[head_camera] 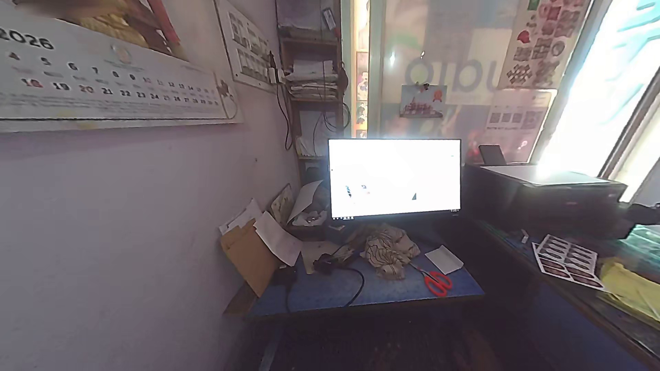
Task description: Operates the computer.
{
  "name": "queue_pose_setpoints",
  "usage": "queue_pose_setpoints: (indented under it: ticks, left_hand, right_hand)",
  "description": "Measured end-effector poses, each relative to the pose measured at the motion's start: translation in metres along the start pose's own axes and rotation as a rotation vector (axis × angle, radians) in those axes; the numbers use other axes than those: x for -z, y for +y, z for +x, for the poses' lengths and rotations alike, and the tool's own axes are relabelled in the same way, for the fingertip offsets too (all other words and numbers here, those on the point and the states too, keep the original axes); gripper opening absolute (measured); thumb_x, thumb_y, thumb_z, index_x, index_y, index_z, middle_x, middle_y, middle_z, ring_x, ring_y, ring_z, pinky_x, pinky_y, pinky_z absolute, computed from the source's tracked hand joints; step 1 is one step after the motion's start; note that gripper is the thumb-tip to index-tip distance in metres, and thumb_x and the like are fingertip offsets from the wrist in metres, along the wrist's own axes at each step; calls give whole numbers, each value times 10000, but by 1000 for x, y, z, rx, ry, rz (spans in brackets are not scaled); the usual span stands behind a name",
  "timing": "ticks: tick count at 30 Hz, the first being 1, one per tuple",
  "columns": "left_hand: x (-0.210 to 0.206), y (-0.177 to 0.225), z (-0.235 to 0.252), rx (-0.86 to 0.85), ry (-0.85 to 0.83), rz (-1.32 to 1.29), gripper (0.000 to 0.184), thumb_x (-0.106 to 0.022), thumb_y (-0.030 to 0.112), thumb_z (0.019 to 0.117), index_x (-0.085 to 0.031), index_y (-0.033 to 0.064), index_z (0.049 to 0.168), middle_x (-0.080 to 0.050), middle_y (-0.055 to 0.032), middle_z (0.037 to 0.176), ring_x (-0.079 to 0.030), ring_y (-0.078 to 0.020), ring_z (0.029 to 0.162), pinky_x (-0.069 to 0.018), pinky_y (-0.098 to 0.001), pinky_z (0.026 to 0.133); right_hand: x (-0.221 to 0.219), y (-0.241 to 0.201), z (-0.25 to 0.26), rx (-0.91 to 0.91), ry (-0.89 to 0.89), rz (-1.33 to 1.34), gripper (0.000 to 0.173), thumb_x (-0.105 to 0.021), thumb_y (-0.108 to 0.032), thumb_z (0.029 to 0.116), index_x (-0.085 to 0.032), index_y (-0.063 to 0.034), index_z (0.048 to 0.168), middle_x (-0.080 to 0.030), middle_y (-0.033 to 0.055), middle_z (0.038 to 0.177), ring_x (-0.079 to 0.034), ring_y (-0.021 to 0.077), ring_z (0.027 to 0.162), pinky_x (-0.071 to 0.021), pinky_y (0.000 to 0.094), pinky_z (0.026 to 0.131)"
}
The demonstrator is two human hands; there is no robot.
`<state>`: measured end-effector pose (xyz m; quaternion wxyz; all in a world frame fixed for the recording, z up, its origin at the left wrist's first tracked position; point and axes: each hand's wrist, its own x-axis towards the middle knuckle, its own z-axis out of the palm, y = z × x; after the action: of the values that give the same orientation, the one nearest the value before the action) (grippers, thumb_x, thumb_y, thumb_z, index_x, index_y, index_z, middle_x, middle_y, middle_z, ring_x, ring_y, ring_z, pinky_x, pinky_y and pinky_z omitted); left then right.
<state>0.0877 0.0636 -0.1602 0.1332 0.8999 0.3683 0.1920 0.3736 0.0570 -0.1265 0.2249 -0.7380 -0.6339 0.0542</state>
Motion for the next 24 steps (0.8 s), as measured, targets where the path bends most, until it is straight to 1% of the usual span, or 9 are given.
queue_pose_setpoints:
  ticks: [2, 4, 8, 10, 12, 15, 17, 19, 24]
  left_hand:
    - [1, 2, 0, 21, 4, 3, 492, -462, 474, 1058, -588, 217, 1459, -396, -95, 1638, -328, -306, 1536, -234, -562, 1252]
    - [1, 3, 2, 34, 73, 8, 492, -507, 432, 1037, -624, 141, 1416, -447, -133, 1599, -384, -347, 1500, -280, -563, 1225]
    - [11, 11, 6, 123, 210, 39, 466, -497, 372, 1043, -609, 131, 1426, -522, -153, 1533, -447, -359, 1453, -317, -568, 1195]
    - [13, 13, 5, 141, 323, 48, 440, -543, 323, 1023, -645, 89, 1382, -570, -199, 1471, -515, -409, 1386, -362, -607, 1152]
    - [16, 15, 5, 208, 296, 53, 470, -537, 331, 1020, -626, 80, 1407, -533, -194, 1513, -483, -413, 1414, -335, -622, 1164]
    - [15, 13, 7, 309, 162, 140, 545, -423, 455, 1057, -586, 122, 1456, -443, -114, 1606, -389, -340, 1499, -281, -583, 1216]
    - [16, 12, 8, 335, 112, 113, 577, -391, 469, 1071, -567, 83, 1463, -377, -114, 1646, -324, -328, 1535, -234, -575, 1239]
    - [12, 9, 6, 302, 188, 60, 549, -466, 430, 1056, -600, 34, 1412, -411, -149, 1620, -344, -348, 1522, -237, -583, 1236]
    - [1, 2, 4, 242, 236, 41, 504, -499, 433, 1043, -639, 87, 1382, -472, -143, 1578, -387, -338, 1498, -269, -557, 1231]
  right_hand:
    - [0, 0, 0, 0, -6, -6, 600, -593, -298, 967, -500, -33, 1498, -471, 257, 1534, -434, 409, 1448, -347, 529, 1203]
    - [3, -3, -1, 0, -9, 11, 594, -588, -290, 974, -494, -29, 1500, -465, 263, 1536, -423, 417, 1452, -342, 528, 1206]
    - [-5, 4, 3, 41, 72, -20, 549, -545, -326, 992, -545, -43, 1462, -550, 239, 1472, -497, 416, 1397, -379, 541, 1183]
    - [1, -2, 5, -20, 19, -30, 572, -547, -339, 973, -544, -38, 1459, -561, 245, 1454, -497, 435, 1386, -370, 568, 1178]
    - [-2, 3, 6, -47, 7, -29, 608, -586, -354, 956, -534, -23, 1463, -547, 265, 1456, -488, 452, 1385, -368, 581, 1172]
    - [-2, 2, 7, -71, 11, -13, 618, -640, -323, 923, -545, -15, 1450, -534, 272, 1463, -485, 447, 1387, -379, 576, 1164]
    - [-8, 9, 9, -42, 31, -29, 608, -628, -333, 921, -560, -27, 1442, -534, 264, 1469, -490, 440, 1386, -393, 568, 1156]
    - [-13, 15, 9, -18, 35, -31, 601, -621, -340, 925, -566, -37, 1440, -532, 257, 1477, -488, 433, 1394, -389, 565, 1162]
    - [-10, 16, 2, -3, 34, -30, 601, -664, -317, 933, -564, -16, 1443, -518, 281, 1479, -507, 451, 1368, -406, 576, 1145]
